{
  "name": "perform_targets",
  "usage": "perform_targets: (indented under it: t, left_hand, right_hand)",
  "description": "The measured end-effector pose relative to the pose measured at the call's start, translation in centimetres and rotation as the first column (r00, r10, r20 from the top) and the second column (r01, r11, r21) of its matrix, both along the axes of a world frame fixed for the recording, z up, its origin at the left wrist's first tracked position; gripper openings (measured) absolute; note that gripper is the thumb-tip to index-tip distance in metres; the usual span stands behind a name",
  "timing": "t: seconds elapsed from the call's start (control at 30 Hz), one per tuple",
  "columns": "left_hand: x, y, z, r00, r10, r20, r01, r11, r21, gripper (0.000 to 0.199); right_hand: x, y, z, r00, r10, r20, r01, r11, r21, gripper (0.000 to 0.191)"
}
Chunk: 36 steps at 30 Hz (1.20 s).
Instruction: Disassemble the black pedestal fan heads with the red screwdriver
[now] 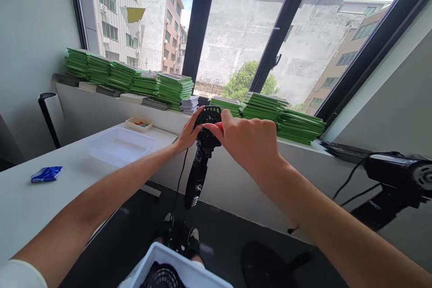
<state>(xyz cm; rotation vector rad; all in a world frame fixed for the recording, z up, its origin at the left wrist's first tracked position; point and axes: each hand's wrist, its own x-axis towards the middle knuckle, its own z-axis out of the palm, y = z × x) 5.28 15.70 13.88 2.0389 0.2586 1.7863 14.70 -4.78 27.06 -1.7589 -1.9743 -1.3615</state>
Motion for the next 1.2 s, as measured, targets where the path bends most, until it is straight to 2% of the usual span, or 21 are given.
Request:
perform_targets:
  t: [0.07,0.17,0.23,0.33,0.43,0.57,0.67,0.73,0.8,0.93,1.1,1.2]
  left_hand:
    - [-0.1,0.1,-0.1,1.0,0.011,0.0,-0.011,1.0,-0.006,0.057]
    - [0.0,0.2,0.0,1.0,0.007,0.007,-0.007,1.0,-0.014,0.056]
    - [0.1,0.3,0.0,1.0,0.005,0.015,-0.004,1.0,-0.013,0.056]
    - [0.3,0.2,0.1,1.0,0.006,0.017,-0.006,1.0,-0.005,0.056]
    - [0.3,0.0,0.1,1.0,0.005,0.015,-0.005,1.0,-0.004,0.056]
    - [0.1,-0.1,0.0,0.999,-0.008,0.044,0.01,0.999,-0.031,0.055]
    - [0.0,-0.1,-0.1,0.997,-0.021,0.076,0.024,0.999,-0.032,0.055]
    - [0.1,0.0,-0.1,0.997,-0.021,0.074,0.023,0.999,-0.031,0.056]
    - [0.2,-0.1,-0.1,0.997,-0.011,0.07,0.013,0.999,-0.032,0.056]
    - [0.4,-0.2,0.0,0.998,0.0,0.07,0.001,1.0,-0.023,0.056]
    - [0.5,0.3,-0.3,0.998,0.043,0.04,-0.044,0.999,0.014,0.057]
    - [0.5,0.6,-0.5,0.998,0.058,0.031,-0.058,0.998,0.026,0.058]
  right_hand:
    - [0.1,0.3,0.2,0.995,0.073,-0.074,-0.08,0.992,-0.095,0.041]
    - [0.4,0.6,0.3,0.98,0.137,-0.141,-0.165,0.964,-0.209,0.034]
    - [0.5,0.6,0.2,0.991,0.112,-0.074,-0.123,0.977,-0.172,0.036]
    - [0.3,0.1,-0.1,0.997,0.019,0.076,-0.018,1.0,-0.013,0.05]
    - [-0.2,-0.3,-0.3,0.992,-0.051,0.114,0.045,0.997,0.055,0.056]
    - [-0.2,-0.2,-0.1,0.999,-0.038,0.016,0.038,0.999,0.008,0.052]
    - [0.2,0.1,0.2,0.994,0.025,-0.105,-0.038,0.992,-0.119,0.037]
    - [0.3,0.1,0.2,0.99,0.024,-0.138,-0.05,0.98,-0.191,0.035]
    - [0.2,-0.1,-0.1,0.995,-0.028,-0.1,0.008,0.98,-0.199,0.04]
    - [-0.4,-0.6,-0.6,0.993,-0.115,-0.009,0.113,0.985,-0.133,0.05]
    - [-0.4,-0.6,-0.8,0.992,-0.129,-0.006,0.127,0.983,-0.133,0.054]
    - [-0.1,-0.5,-0.8,0.996,-0.081,-0.02,0.076,0.981,-0.176,0.049]
